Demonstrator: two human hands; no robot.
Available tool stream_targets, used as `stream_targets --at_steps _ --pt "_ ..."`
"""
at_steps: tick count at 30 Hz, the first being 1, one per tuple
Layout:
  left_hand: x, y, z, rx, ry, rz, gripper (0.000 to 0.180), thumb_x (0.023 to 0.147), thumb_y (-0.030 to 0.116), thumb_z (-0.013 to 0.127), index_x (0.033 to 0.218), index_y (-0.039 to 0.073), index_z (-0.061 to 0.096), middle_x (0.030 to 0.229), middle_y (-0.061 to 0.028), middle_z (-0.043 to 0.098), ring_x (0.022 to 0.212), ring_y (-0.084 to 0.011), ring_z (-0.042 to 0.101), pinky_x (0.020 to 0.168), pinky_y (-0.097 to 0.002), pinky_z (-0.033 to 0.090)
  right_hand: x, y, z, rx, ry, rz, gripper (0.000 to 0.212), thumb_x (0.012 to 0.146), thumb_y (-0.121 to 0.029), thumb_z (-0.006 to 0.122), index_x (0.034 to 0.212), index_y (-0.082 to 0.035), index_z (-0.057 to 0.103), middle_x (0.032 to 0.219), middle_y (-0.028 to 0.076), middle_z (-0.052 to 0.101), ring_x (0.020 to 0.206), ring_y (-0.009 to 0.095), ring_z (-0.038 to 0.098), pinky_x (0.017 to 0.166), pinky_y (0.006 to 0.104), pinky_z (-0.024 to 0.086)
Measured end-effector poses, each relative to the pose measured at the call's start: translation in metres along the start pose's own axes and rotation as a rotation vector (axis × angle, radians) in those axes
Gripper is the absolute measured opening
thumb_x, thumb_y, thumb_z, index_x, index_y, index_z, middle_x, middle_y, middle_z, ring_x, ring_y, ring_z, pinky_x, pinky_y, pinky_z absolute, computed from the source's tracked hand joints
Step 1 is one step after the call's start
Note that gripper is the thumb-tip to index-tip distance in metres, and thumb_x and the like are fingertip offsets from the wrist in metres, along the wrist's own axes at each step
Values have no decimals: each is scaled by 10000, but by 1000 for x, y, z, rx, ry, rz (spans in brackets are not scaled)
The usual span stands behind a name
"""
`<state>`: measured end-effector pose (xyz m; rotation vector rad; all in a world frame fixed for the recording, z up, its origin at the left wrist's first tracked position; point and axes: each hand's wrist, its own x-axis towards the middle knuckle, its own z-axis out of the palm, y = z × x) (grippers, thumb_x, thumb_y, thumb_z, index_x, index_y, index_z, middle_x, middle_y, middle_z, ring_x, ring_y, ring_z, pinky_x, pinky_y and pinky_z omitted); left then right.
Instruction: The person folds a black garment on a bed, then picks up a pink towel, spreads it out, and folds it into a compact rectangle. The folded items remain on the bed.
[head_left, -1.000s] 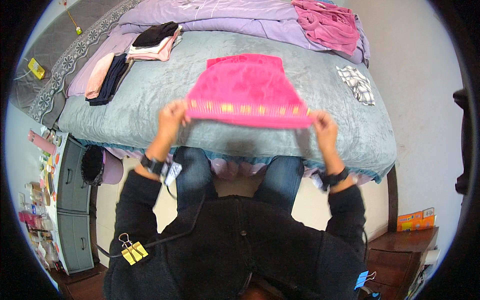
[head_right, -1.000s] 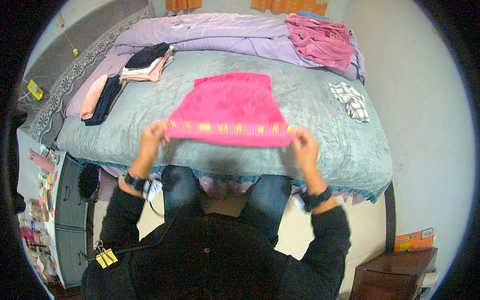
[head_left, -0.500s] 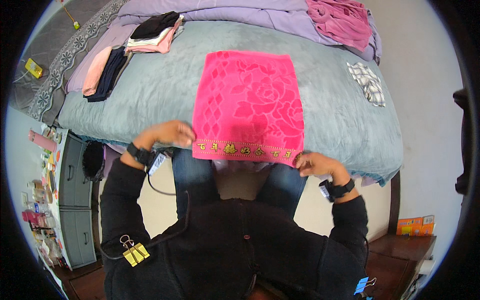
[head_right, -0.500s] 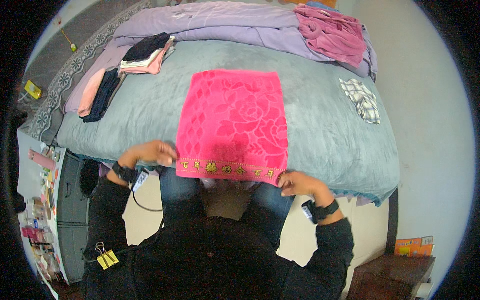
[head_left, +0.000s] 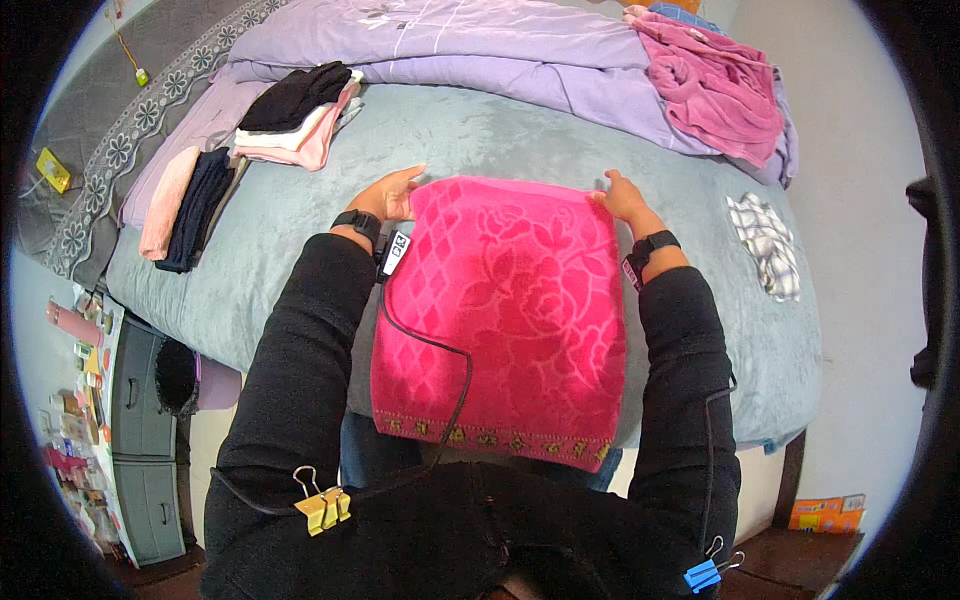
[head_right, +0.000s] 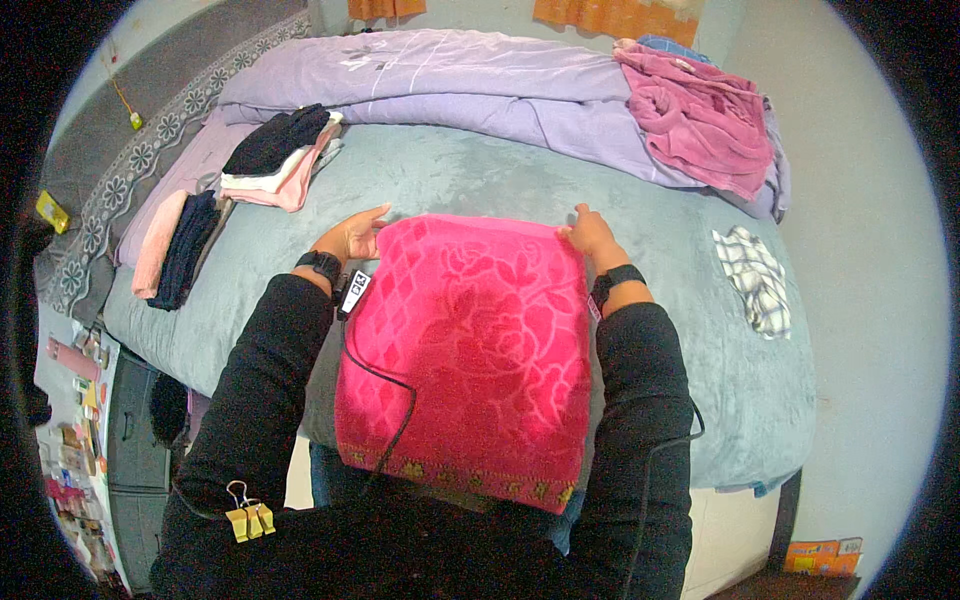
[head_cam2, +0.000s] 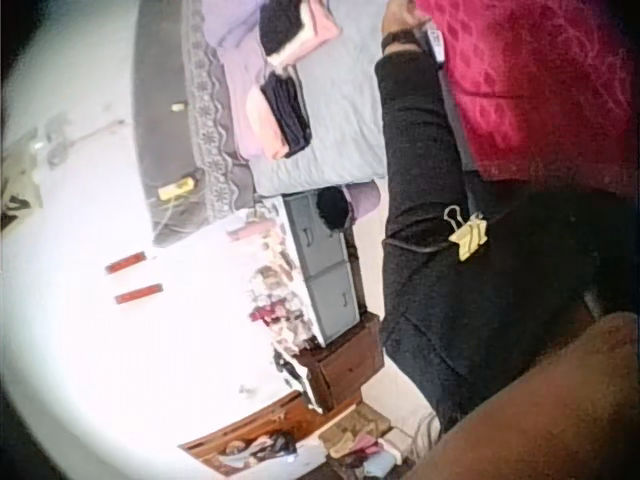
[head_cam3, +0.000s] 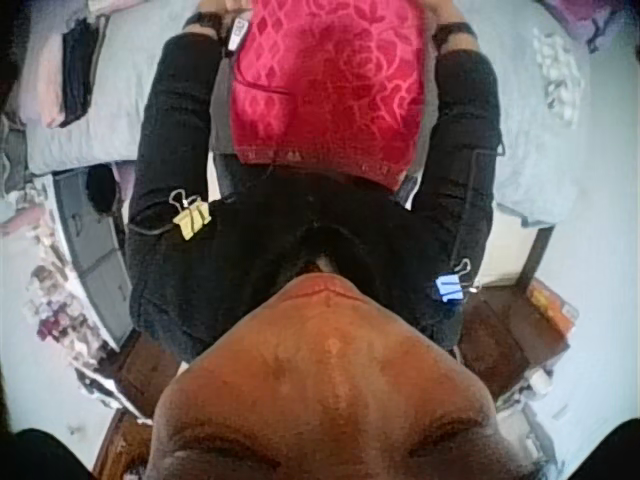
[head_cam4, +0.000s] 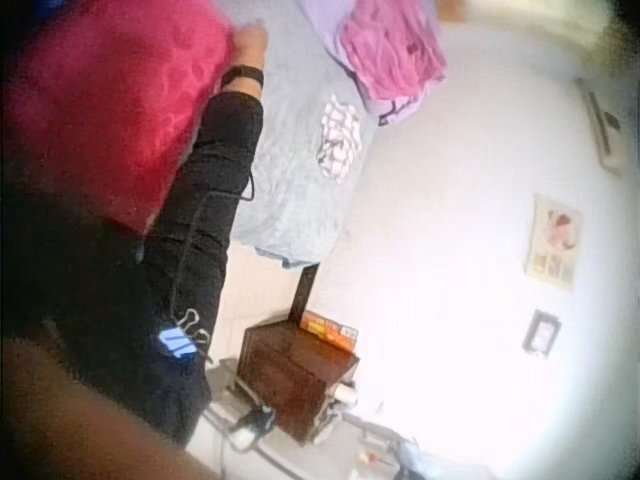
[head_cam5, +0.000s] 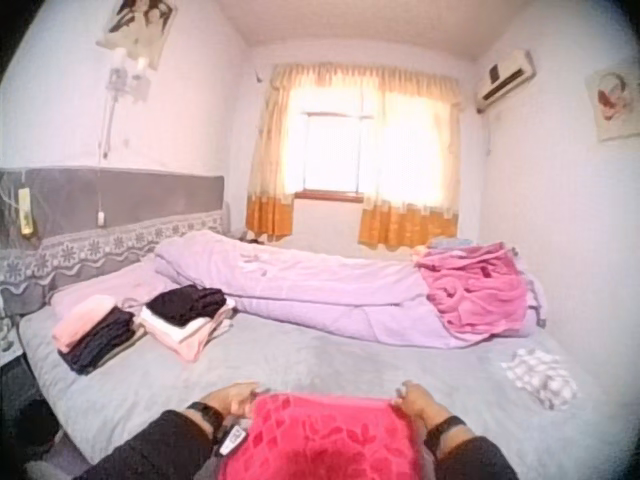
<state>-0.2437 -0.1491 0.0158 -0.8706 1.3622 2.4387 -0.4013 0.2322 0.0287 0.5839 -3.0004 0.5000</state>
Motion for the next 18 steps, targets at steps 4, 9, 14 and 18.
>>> stream_targets --at_steps 4,9,14,18 --pt "30 12 -2 66 -288 16 494 857 135 620 1264 -46 407 1114 -155 596 976 -248 617 880 -394 500 32 13 26 74 -184 -86 496 693 -353 755 1024 -14 608 990 202 639 951 345 605 808 394 484" --pt "31 34 2 387 -268 306 377 780 28 686 1137 39 565 1063 -92 630 981 -224 609 896 -350 490 40 27 5 121 -180 -201 215 706 -224 753 796 -47 671 738 131 658 722 247 622 668 339 480" --pt "29 52 -1 670 -278 435 319 760 70 718 1058 39 609 979 -55 645 871 -164 609 826 -303 489 41 39 -8 444 -181 -169 69 739 -72 700 738 -51 634 625 54 577 620 132 544 587 280 442" --pt "42 48 -11 1011 -161 462 198 745 124 747 904 39 665 835 -22 654 742 -115 589 712 -256 475 37 42 11 707 -333 -329 195 722 -125 733 662 -46 565 585 45 538 589 138 525 567 283 431"
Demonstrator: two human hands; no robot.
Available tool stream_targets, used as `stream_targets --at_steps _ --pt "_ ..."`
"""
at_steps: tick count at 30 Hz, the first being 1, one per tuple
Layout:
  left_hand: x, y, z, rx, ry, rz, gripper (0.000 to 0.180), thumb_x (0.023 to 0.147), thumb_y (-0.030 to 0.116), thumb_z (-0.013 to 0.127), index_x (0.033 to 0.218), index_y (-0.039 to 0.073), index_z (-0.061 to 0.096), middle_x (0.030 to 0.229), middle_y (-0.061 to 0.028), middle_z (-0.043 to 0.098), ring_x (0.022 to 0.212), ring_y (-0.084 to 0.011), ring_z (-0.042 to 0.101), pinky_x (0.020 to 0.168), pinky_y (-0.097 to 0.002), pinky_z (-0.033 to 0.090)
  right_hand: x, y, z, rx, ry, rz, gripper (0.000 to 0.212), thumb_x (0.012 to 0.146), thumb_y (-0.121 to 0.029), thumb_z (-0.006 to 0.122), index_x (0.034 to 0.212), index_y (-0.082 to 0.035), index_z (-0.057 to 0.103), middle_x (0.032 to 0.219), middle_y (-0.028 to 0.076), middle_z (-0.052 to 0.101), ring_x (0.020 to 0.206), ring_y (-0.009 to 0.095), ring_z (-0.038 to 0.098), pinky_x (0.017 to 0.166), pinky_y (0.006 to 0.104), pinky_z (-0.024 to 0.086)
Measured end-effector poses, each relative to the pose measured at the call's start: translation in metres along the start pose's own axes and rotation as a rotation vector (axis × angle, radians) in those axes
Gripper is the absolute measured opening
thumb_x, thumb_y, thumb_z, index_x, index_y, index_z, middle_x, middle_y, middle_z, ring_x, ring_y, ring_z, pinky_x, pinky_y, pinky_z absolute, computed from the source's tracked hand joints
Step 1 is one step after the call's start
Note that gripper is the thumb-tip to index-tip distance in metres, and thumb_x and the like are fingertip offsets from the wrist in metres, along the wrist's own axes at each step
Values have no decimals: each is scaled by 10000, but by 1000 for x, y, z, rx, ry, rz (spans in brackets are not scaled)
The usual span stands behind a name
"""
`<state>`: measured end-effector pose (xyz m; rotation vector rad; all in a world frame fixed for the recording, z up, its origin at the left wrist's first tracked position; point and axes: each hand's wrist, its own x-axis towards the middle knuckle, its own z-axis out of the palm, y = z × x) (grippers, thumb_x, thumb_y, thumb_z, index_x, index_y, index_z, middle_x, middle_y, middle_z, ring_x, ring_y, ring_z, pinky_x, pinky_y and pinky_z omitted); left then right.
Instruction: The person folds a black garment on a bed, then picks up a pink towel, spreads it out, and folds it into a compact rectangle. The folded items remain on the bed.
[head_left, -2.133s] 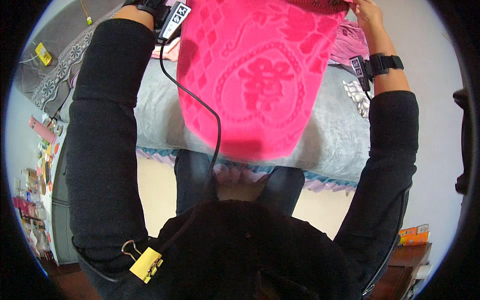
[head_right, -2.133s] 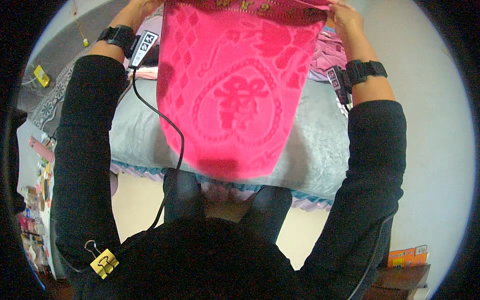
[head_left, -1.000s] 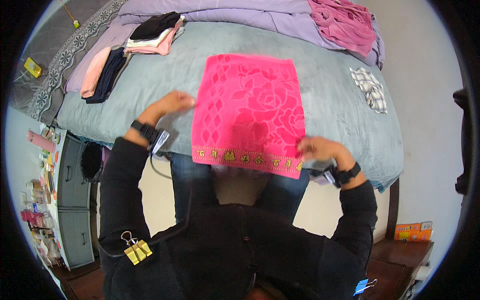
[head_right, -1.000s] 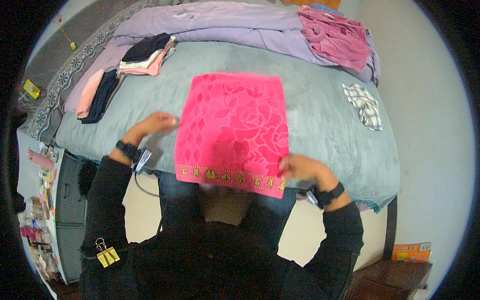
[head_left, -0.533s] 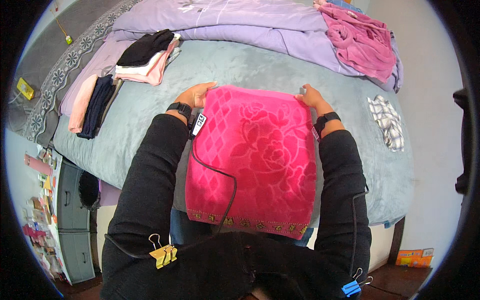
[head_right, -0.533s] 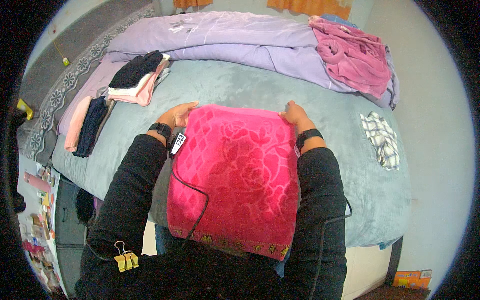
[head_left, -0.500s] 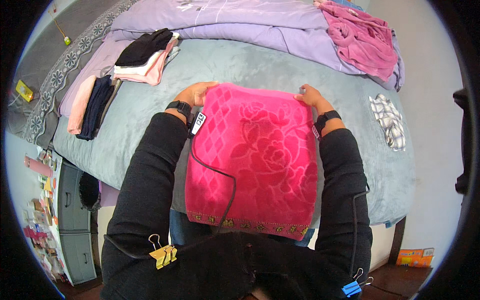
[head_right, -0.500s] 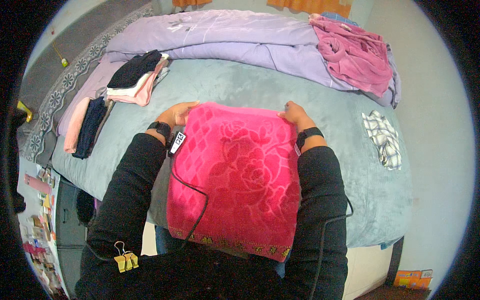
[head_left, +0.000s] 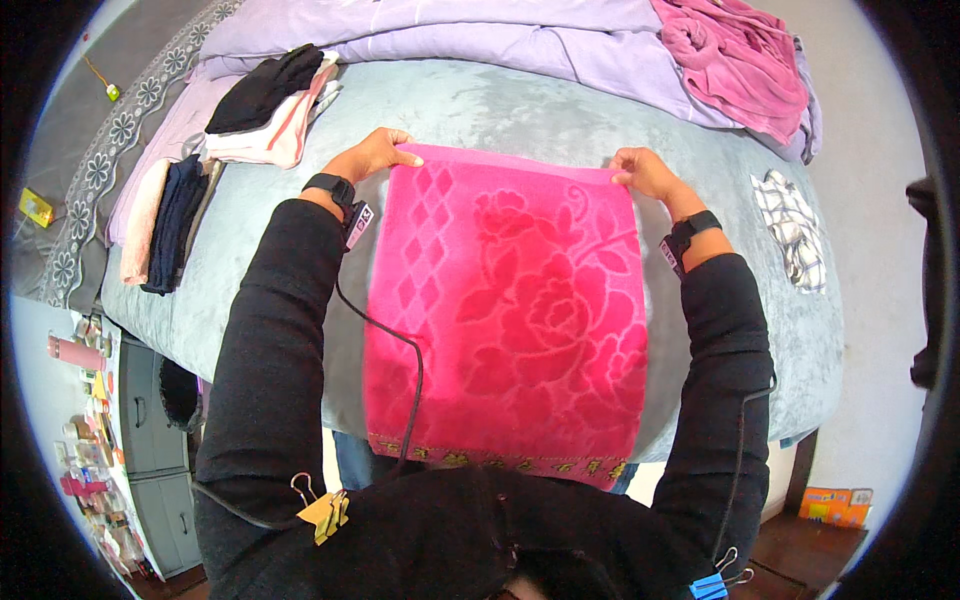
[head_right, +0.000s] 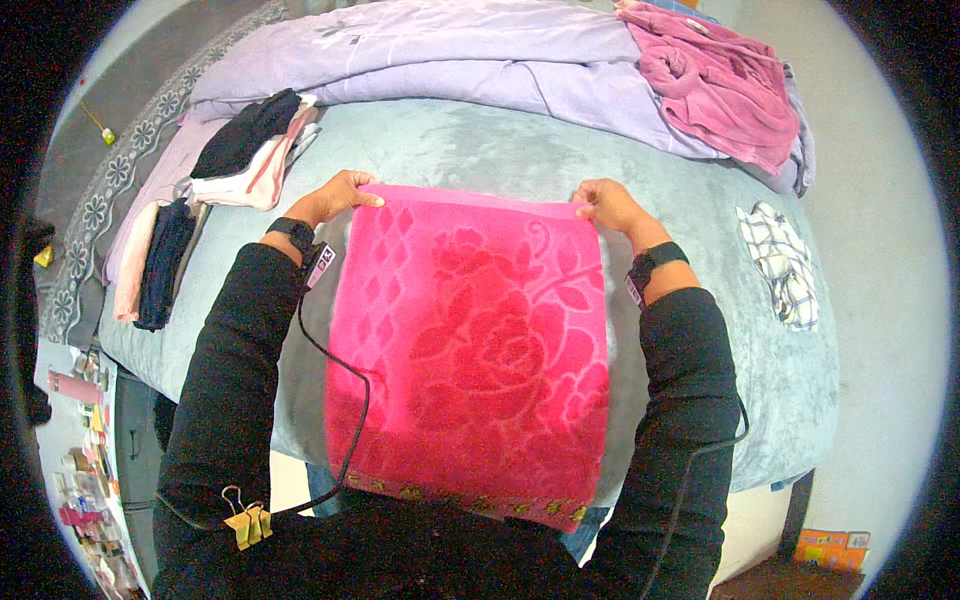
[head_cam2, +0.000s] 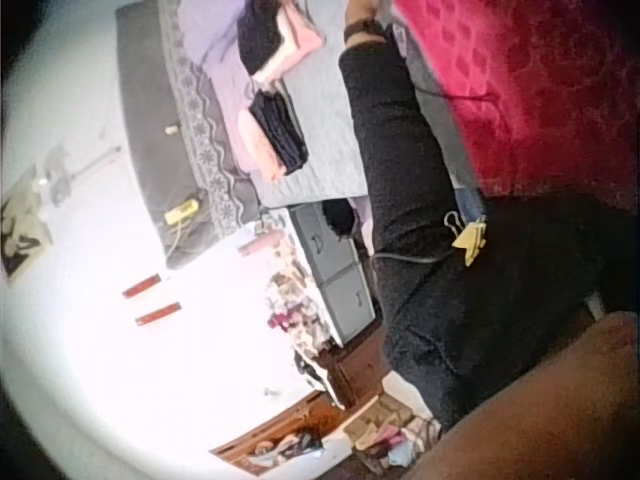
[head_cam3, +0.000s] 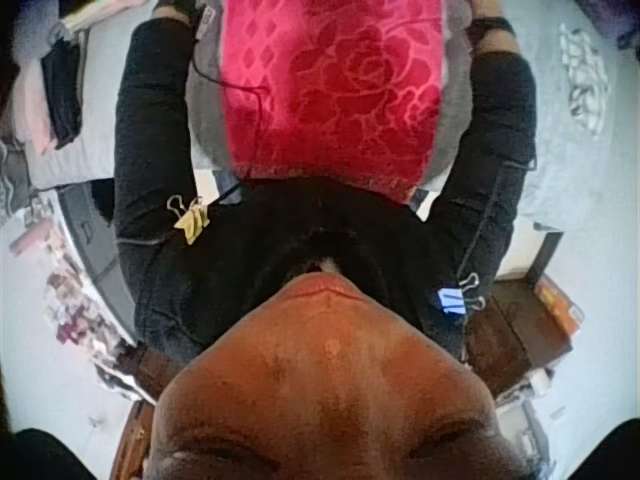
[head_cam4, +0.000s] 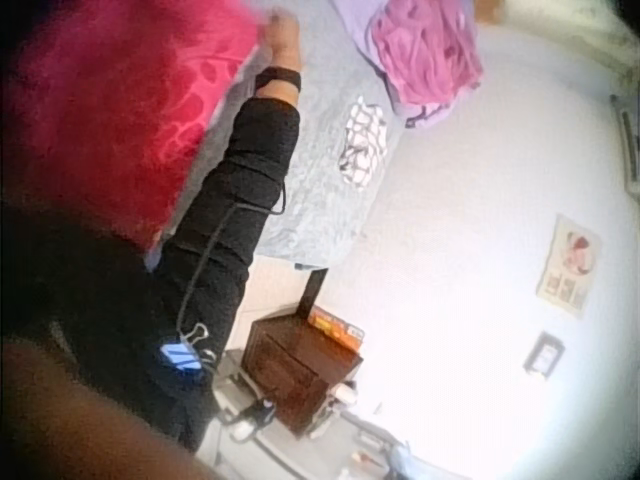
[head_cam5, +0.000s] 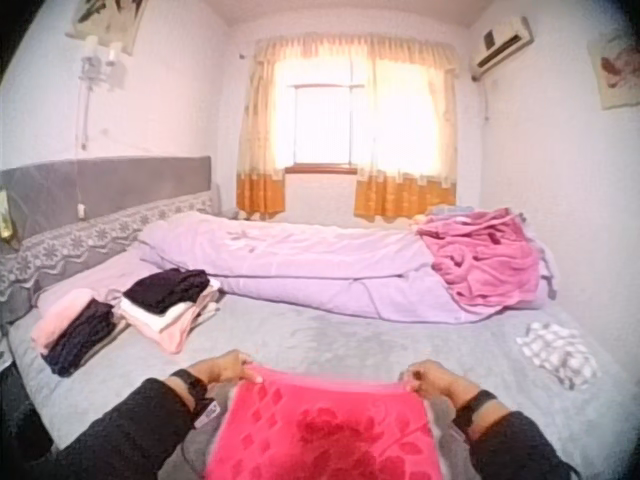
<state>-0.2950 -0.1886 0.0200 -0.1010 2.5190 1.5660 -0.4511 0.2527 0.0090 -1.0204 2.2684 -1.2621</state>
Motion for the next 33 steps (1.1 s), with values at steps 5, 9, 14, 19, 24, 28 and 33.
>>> stream_targets --at_steps 5,9,14,19,24,28,33 --pt "16 -19 -1 112 71 -25 160 737 162 766 780 37 677 721 9 632 610 -91 546 585 -243 445 2 7 -5 -498 -18 217 320 660 -257 794 653 -36 563 608 91 575 603 199 566 594 329 457" --pt "29 -34 1 97 86 -28 146 733 156 767 771 54 670 671 18 599 556 -81 494 510 -241 397 11 13 -14 -558 36 252 269 653 -237 795 695 -43 613 675 116 636 636 237 615 597 349 473" --pt "33 -34 5 324 181 2 295 745 202 751 979 69 629 812 -72 648 688 -177 589 607 -314 460 17 25 6 -489 89 345 300 670 -226 757 841 -22 618 793 162 661 753 282 646 669 371 496" --pt "16 22 33 987 305 -110 678 810 460 629 1350 128 389 1284 -212 488 1135 -351 515 899 -471 431 6 -28 37 -954 196 151 480 801 -368 619 1119 -37 478 1085 244 584 1003 406 564 815 470 472" --pt "-36 57 118 1099 -189 119 848 826 678 409 1471 218 107 1528 -141 46 1384 -400 93 1040 -645 172 -24 -101 145 -942 -148 -96 780 845 -542 522 1424 -99 243 1458 221 236 1346 392 235 1033 549 281" --pt "-51 50 123 1128 -260 -7 895 791 729 404 1474 268 54 1536 -114 -20 1398 -387 23 1043 -663 116 -34 -106 164 -905 -330 95 848 848 -629 436 1464 -129 139 1512 189 92 1397 357 96 1070 591 148" --pt "-38 16 76 1021 -150 -170 919 772 770 371 1473 289 22 1540 -83 -37 1413 -320 -1 1064 -638 48 -34 -56 103 -874 -164 306 909 825 -705 368 1470 -122 104 1527 161 31 1413 308 34 1111 526 73"
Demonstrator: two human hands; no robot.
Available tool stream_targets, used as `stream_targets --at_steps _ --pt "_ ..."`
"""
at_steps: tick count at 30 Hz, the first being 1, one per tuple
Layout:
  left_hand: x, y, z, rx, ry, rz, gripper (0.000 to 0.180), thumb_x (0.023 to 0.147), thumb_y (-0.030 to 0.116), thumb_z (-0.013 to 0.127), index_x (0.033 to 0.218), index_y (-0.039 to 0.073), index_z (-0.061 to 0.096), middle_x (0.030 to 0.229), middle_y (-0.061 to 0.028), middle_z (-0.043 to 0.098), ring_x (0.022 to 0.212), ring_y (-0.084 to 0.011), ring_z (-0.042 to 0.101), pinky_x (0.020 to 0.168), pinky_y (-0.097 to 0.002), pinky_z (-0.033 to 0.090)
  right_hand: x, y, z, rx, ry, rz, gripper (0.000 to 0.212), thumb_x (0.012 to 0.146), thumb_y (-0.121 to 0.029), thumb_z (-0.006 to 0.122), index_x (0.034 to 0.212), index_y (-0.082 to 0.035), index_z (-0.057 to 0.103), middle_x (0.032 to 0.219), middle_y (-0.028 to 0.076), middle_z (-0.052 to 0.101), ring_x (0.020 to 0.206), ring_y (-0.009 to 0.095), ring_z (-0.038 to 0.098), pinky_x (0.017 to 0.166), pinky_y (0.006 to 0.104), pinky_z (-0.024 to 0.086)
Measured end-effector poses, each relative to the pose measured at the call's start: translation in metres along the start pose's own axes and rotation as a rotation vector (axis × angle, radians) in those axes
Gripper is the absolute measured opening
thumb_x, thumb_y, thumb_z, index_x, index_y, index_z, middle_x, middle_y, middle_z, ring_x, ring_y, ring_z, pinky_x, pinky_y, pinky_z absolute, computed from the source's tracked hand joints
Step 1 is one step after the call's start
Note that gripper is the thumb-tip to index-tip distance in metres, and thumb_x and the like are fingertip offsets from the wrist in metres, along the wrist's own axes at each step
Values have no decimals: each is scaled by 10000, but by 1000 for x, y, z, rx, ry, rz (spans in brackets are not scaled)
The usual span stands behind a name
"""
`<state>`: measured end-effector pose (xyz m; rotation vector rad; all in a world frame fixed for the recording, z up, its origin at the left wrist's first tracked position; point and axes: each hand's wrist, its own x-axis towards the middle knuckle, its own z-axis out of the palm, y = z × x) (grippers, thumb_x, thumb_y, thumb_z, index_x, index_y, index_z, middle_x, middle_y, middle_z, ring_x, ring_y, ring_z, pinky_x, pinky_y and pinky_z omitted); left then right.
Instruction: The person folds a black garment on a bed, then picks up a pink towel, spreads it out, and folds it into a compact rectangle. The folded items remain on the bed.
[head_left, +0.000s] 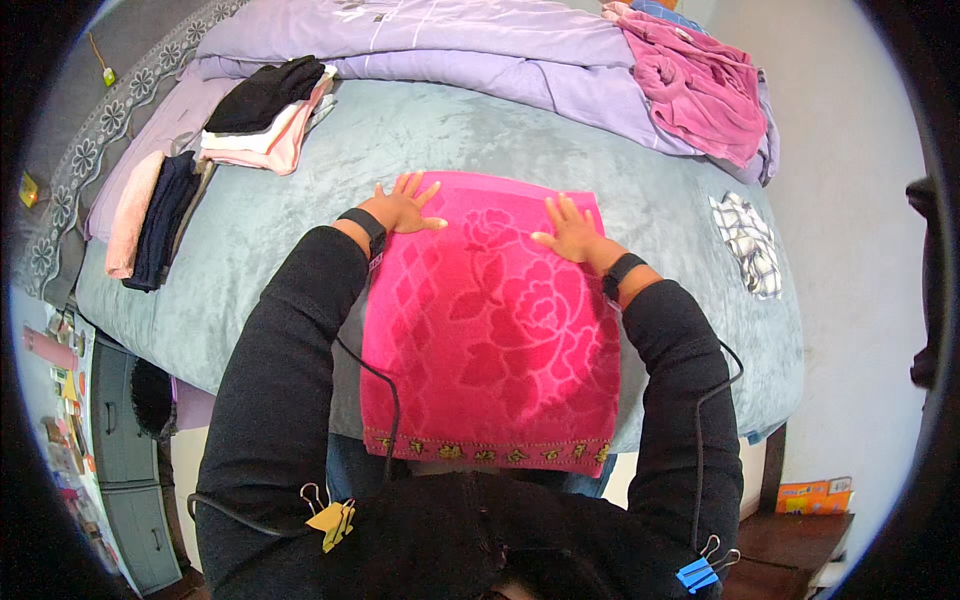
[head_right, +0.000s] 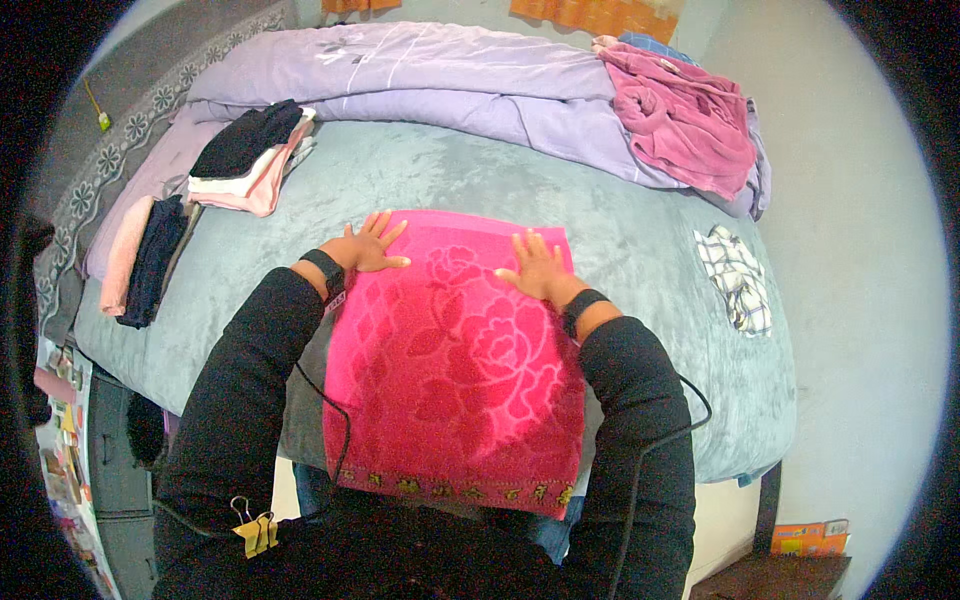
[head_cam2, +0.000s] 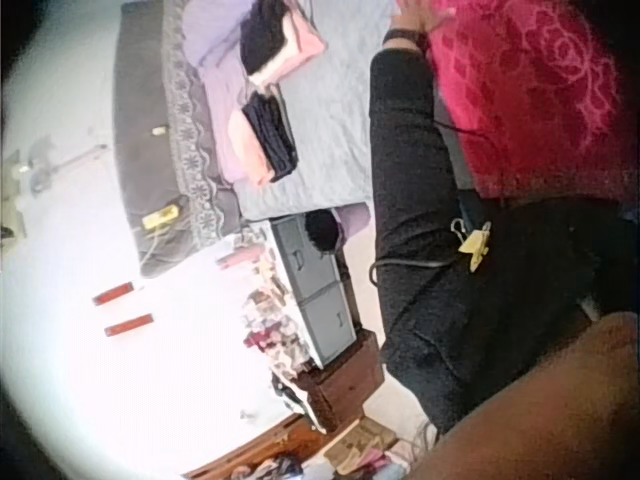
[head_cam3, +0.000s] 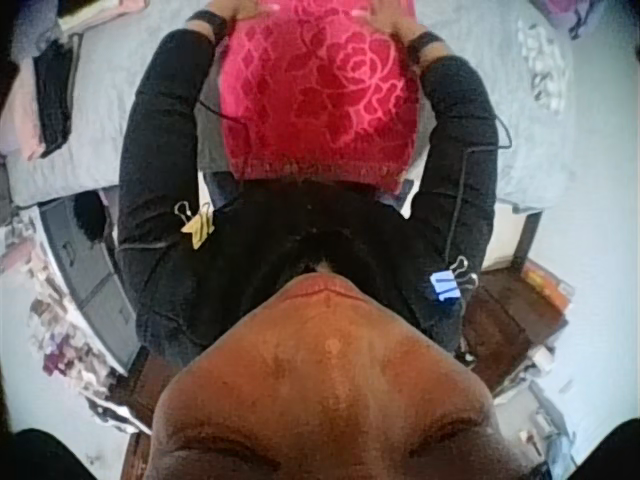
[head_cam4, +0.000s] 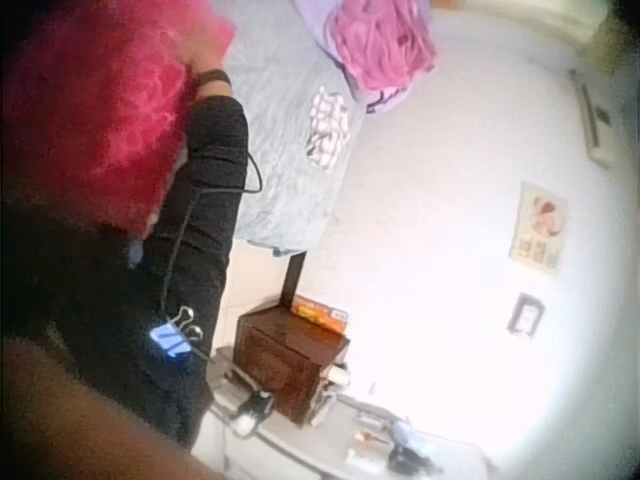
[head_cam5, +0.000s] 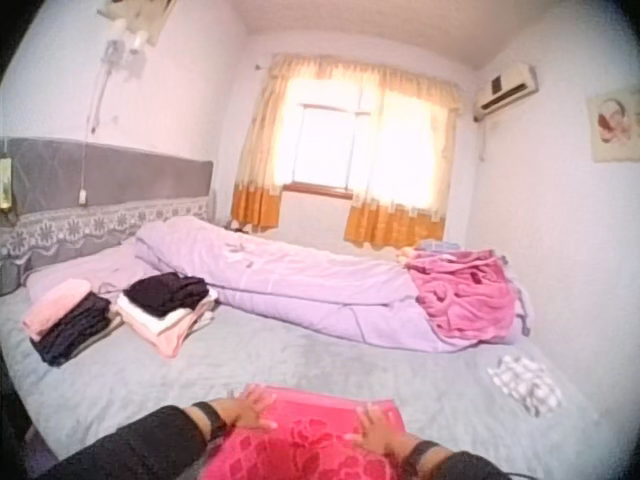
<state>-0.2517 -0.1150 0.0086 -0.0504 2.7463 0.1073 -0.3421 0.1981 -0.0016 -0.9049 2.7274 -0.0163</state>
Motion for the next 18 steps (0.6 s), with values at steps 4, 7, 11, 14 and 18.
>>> stream_targets --at_steps 4,7,11,14,18 --pt "15 -20 -3 6 18 -49 904 817 744 303 1477 201 9 1541 -75 5 1419 -258 0 1098 -575 51 10 37 3 -21 3 137 958 820 -720 348 1461 -55 93 1527 158 38 1415 290 46 1116 506 90" --pt "13 -25 -10 150 20 -103 862 847 710 281 1478 163 67 1541 -77 12 1420 -239 25 1112 -541 41 3 44 -8 -35 -32 240 976 817 -724 347 1455 -31 93 1526 158 56 1414 291 54 1113 516 96" --pt "-17 -16 -12 172 113 -58 853 854 697 293 1471 135 118 1531 -135 41 1413 -284 61 1103 -558 77 -32 30 -27 -30 -7 303 955 815 -713 372 1449 -38 140 1511 185 109 1404 307 105 1102 538 119" --pt "-44 21 -1 18 94 118 847 841 705 317 1472 175 120 1526 -156 49 1409 -322 55 1091 -582 106 -61 -10 -20 -37 90 64 945 809 -704 402 1440 -38 174 1497 206 141 1392 328 142 1091 553 145" --pt "-74 81 22 75 9 329 849 817 718 362 1472 236 118 1532 -132 29 1406 -350 36 1067 -626 110 -81 -80 8 -39 -28 -246 948 811 -680 439 1448 -43 143 1500 213 119 1396 340 115 1098 539 138"
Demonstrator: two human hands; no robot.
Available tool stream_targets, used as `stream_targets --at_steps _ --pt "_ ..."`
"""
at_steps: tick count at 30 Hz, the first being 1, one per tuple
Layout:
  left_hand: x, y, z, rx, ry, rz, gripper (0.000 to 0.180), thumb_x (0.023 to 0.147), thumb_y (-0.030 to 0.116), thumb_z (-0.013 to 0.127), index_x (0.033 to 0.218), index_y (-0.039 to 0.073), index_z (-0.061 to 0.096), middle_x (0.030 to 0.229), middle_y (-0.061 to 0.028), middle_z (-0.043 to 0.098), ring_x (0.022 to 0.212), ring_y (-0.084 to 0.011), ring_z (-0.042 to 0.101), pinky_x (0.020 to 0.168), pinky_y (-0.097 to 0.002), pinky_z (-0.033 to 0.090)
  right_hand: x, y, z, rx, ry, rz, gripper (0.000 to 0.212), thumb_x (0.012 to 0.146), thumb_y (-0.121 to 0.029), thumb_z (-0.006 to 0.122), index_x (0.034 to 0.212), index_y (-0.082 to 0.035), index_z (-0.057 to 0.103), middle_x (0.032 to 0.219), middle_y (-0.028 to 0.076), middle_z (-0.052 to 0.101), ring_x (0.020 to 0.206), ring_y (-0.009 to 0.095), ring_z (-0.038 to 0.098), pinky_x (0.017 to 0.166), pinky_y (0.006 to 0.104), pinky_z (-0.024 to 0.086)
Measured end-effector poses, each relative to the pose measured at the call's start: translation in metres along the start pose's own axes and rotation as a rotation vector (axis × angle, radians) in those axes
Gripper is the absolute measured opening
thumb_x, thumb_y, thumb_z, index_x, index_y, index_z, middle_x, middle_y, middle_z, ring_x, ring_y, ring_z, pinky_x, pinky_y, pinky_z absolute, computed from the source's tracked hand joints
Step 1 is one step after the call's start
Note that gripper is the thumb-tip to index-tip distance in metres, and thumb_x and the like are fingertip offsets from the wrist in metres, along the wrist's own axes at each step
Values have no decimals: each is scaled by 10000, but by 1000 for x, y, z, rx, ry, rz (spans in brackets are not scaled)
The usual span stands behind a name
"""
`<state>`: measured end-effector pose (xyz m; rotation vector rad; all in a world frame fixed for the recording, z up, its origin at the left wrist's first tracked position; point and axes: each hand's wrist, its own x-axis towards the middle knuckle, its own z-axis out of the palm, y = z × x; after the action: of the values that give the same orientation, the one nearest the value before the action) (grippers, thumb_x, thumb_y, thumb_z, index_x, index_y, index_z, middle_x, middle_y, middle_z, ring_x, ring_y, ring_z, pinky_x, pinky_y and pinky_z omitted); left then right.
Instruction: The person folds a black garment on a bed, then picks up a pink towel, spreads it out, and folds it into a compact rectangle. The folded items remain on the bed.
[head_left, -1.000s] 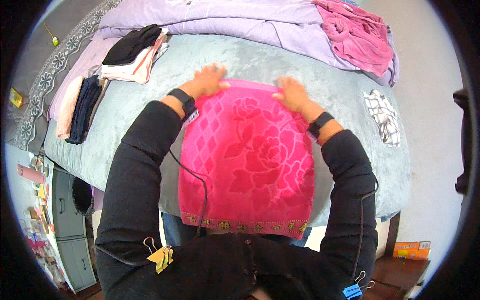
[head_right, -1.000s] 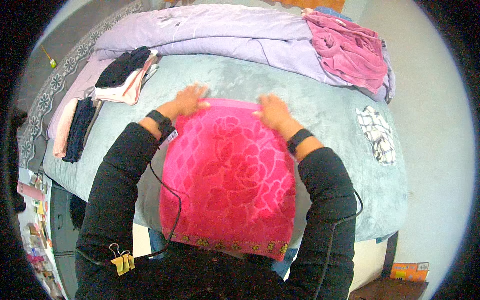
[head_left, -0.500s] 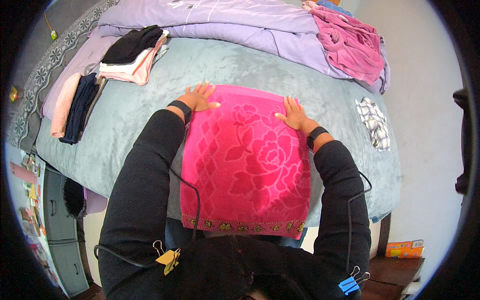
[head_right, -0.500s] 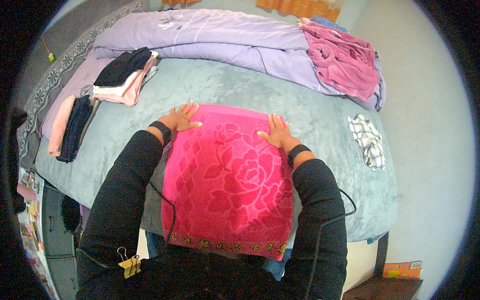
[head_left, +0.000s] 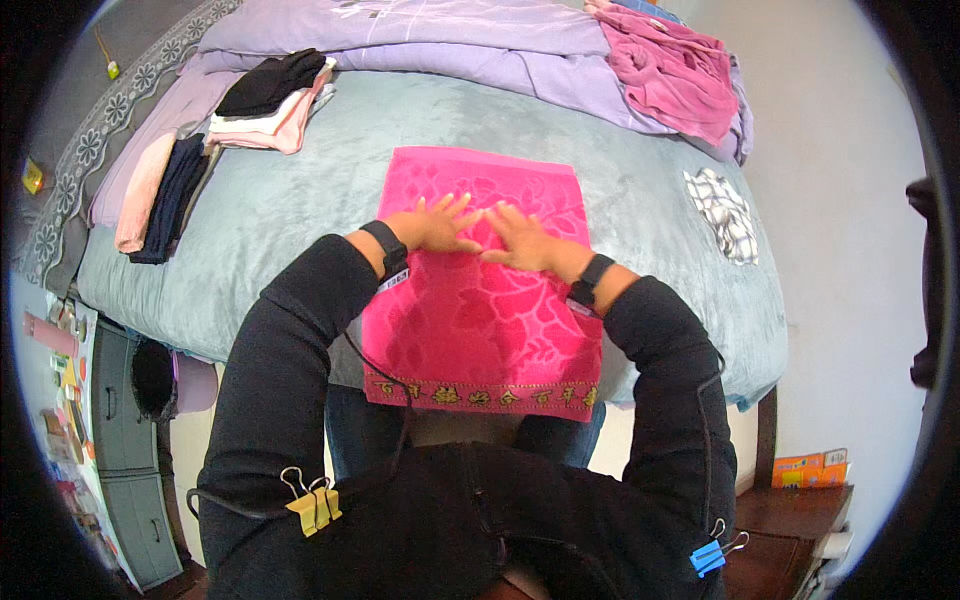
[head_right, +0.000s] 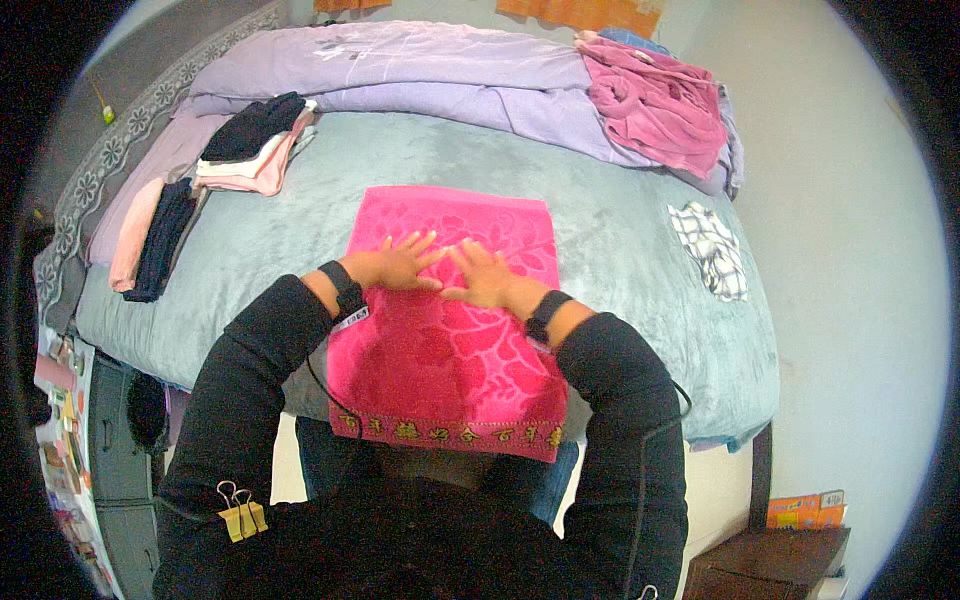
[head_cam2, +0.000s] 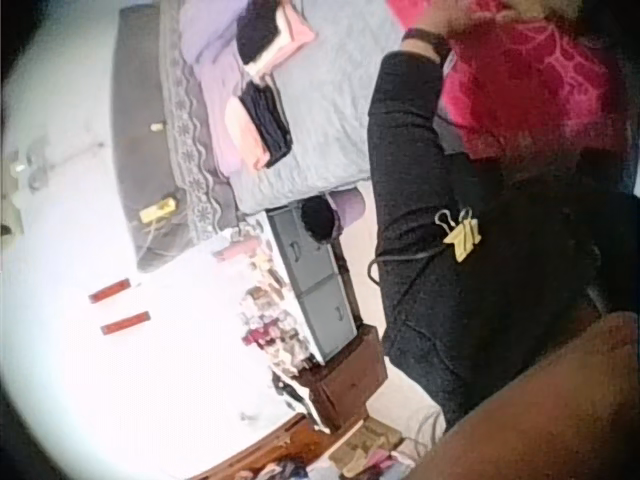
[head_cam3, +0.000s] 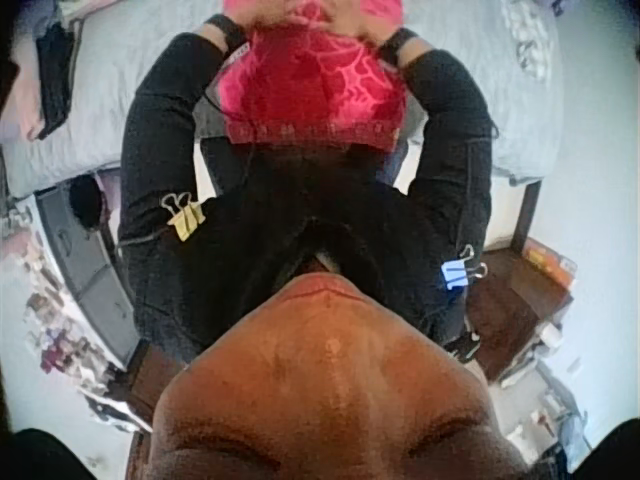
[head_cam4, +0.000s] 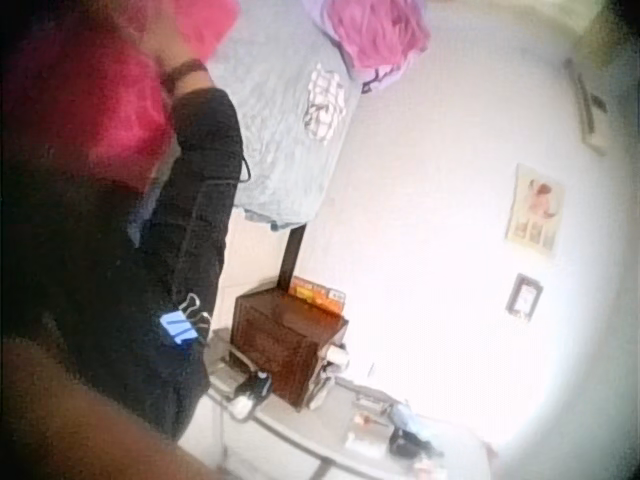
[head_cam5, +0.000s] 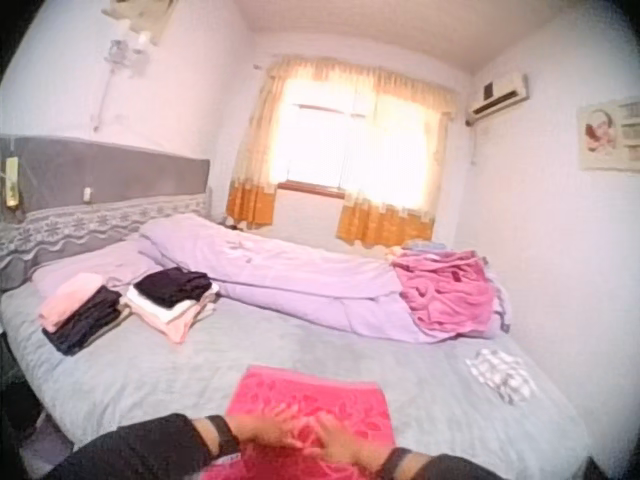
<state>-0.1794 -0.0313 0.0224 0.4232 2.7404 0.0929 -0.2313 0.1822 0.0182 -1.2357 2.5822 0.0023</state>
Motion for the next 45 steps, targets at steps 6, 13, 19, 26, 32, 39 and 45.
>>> stream_targets --at_steps 6,13,19,26,32,39,45 --pt "-12 -14 8 4 -35 -128 884 789 737 395 1474 268 90 1539 -96 -20 1412 -328 -8 1063 -639 59 -15 36 11 -18 -54 118 992 805 -700 425 1454 -30 86 1513 202 68 1408 315 71 1111 511 116" --pt "-15 -54 18 -50 -3 -286 909 820 729 325 1478 165 51 1537 -106 -39 1421 -246 -31 1105 -538 -7 -48 103 13 36 -56 424 1044 781 -750 380 1446 3 96 1517 188 73 1412 301 63 1115 504 102" --pt "-45 -20 15 43 154 -334 854 842 683 349 1466 133 157 1529 -145 54 1416 -289 40 1104 -545 30 -74 37 -1 48 58 325 989 802 -726 371 1445 -12 134 1507 202 111 1407 310 86 1109 519 105" --pt "-75 73 34 94 -71 -52 877 812 711 383 1476 214 99 1538 -101 -12 1412 -318 4 1072 -622 64 -68 -64 31 79 -42 3 948 825 -689 398 1452 -33 123 1511 204 81 1411 311 44 1115 508 77" --pt "-104 24 44 -87 25 -378 896 809 727 360 1478 211 60 1542 -59 -31 1418 -270 -28 1079 -614 26 -98 -2 33 68 -77 337 1022 788 -730 399 1454 -23 83 1524 164 67 1415 283 52 1119 503 89" --pt "-127 -8 58 -30 111 -555 836 879 644 309 1468 91 94 1538 -99 46 1422 -227 11 1114 -518 4 -149 11 23 160 17 550 991 802 -717 392 1445 -10 130 1516 174 107 1413 283 75 1107 530 97" --pt "-146 76 83 19 461 -95 749 880 522 457 1454 119 195 1516 -168 119 1404 -314 110 1099 -550 64 -160 -101 60 183 443 131 872 835 -540 517 1408 35 199 1472 237 192 1386 341 157 1087 554 139"
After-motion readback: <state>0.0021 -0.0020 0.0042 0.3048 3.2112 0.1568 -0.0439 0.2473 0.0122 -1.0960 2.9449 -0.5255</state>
